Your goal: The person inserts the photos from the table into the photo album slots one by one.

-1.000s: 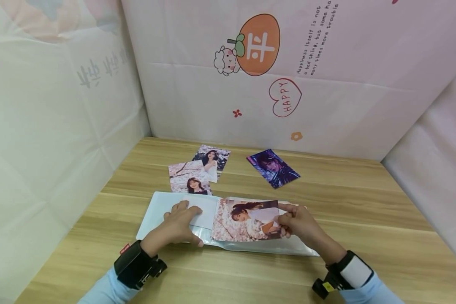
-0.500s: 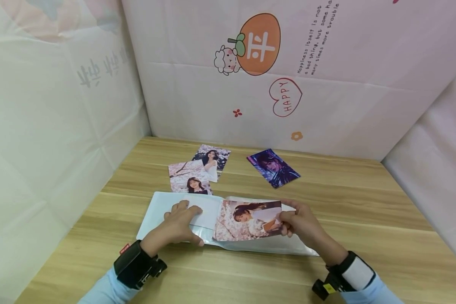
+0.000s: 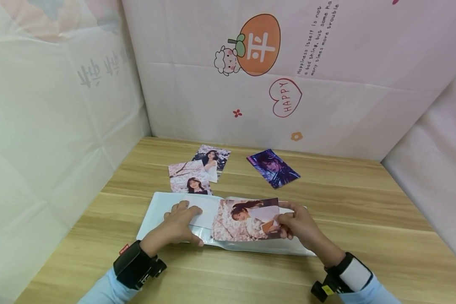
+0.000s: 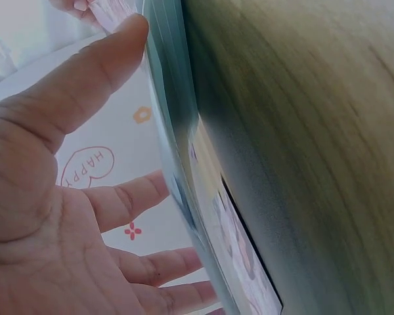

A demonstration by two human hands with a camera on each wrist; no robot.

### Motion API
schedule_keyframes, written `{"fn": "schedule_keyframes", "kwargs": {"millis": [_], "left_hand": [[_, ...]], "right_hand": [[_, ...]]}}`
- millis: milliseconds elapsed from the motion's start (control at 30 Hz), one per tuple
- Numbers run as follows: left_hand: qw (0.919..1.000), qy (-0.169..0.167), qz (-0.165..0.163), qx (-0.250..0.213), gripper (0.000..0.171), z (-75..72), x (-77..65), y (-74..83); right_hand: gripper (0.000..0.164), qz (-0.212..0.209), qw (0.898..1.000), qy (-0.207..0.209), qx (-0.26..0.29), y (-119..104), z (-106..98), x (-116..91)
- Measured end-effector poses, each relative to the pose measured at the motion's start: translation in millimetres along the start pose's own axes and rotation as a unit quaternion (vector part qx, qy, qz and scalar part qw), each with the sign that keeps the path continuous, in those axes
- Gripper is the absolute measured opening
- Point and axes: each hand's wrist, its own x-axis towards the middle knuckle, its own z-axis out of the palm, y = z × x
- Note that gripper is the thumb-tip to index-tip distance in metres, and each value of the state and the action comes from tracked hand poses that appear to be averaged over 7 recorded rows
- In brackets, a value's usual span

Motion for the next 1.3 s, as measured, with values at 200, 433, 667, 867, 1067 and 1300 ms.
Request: {"fn": "schedule_keyframes", "kwargs": {"millis": [200, 433, 667, 867, 1067, 1300], "left_hand": [[1.0000, -0.002, 0.000, 0.000, 0.078, -0.4, 0.8, -1.1], [1.0000, -0.003, 0.003, 0.003, 0.078, -0.4, 1.8, -1.0], [1.0000, -0.002, 0.005, 0.003, 0.078, -0.3, 1.8, -1.3], [1.0000, -0.001, 0.005, 0.000, 0.078, -1.6, 0.5, 0.2], [1.0000, -0.001, 0.008, -0.004, 0.077, -3.0, -0.4, 1.3], [0.9999, 0.001, 0.011, -0.007, 0.076, -2.8, 0.0, -0.8]], "right_hand": [[0.053, 0.004, 0.999, 0.015, -0.031, 2.2, -2.7, 1.1], [0.051, 0.003, 0.999, 0.018, -0.041, 4.1, -2.3, 2.7], [0.050, 0.002, 0.999, 0.015, -0.042, 8.4, 4.3, 7.3], [0.049, 0.004, 0.999, 0.011, -0.038, 11.1, 13.4, 11.8], [0.049, 0.004, 0.999, 0.007, -0.036, 11.7, 19.9, 15.8], [0.048, 0.002, 1.000, -0.004, -0.030, 13.2, 28.5, 18.7]]}}
